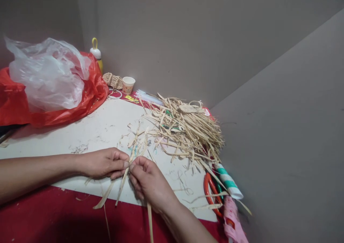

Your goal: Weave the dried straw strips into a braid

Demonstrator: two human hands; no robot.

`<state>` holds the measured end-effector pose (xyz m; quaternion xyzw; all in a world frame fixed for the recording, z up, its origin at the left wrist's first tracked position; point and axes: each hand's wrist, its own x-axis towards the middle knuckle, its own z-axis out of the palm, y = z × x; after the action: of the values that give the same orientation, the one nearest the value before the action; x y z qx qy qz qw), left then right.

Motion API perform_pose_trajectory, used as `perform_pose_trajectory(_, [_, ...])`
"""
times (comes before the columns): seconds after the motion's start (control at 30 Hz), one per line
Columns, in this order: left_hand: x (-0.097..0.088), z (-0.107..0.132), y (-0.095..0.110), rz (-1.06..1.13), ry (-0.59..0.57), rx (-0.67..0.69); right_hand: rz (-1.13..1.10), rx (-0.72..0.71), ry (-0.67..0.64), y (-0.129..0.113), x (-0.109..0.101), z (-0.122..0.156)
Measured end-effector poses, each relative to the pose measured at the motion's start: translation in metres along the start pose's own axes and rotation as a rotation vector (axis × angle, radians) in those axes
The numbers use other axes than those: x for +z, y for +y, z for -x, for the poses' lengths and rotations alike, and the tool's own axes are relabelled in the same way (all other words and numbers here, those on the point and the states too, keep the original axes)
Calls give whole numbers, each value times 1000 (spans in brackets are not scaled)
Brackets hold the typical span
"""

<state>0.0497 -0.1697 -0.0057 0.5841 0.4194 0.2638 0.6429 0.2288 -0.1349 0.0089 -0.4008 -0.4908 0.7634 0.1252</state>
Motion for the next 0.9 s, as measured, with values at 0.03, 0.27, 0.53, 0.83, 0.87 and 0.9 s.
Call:
perform_pose_trajectory(0.03, [1,-1,-1,1,15,-4,43,-6,13,0,-1,0])
perform_pose_trajectory(0.27, [9,-1,1,54,160,-16,461,-170,46,-5,-1,3])
perform_pose_trajectory(0.53, [11,-1,2,48,193,-30,614,-192,31,-7,-4,7])
perform_pose_trajectory(0.83, [15,-2,3,-4,199,44,548,-111,50,-6,-2,16])
perform_pose_trajectory(0.87, [15,-2,2,-4,196,62,481,-69,52,-6,1,16])
perform_pose_trajectory(0.9, [16,-2,2,4,191,77,420,-39,57,-5,6,15])
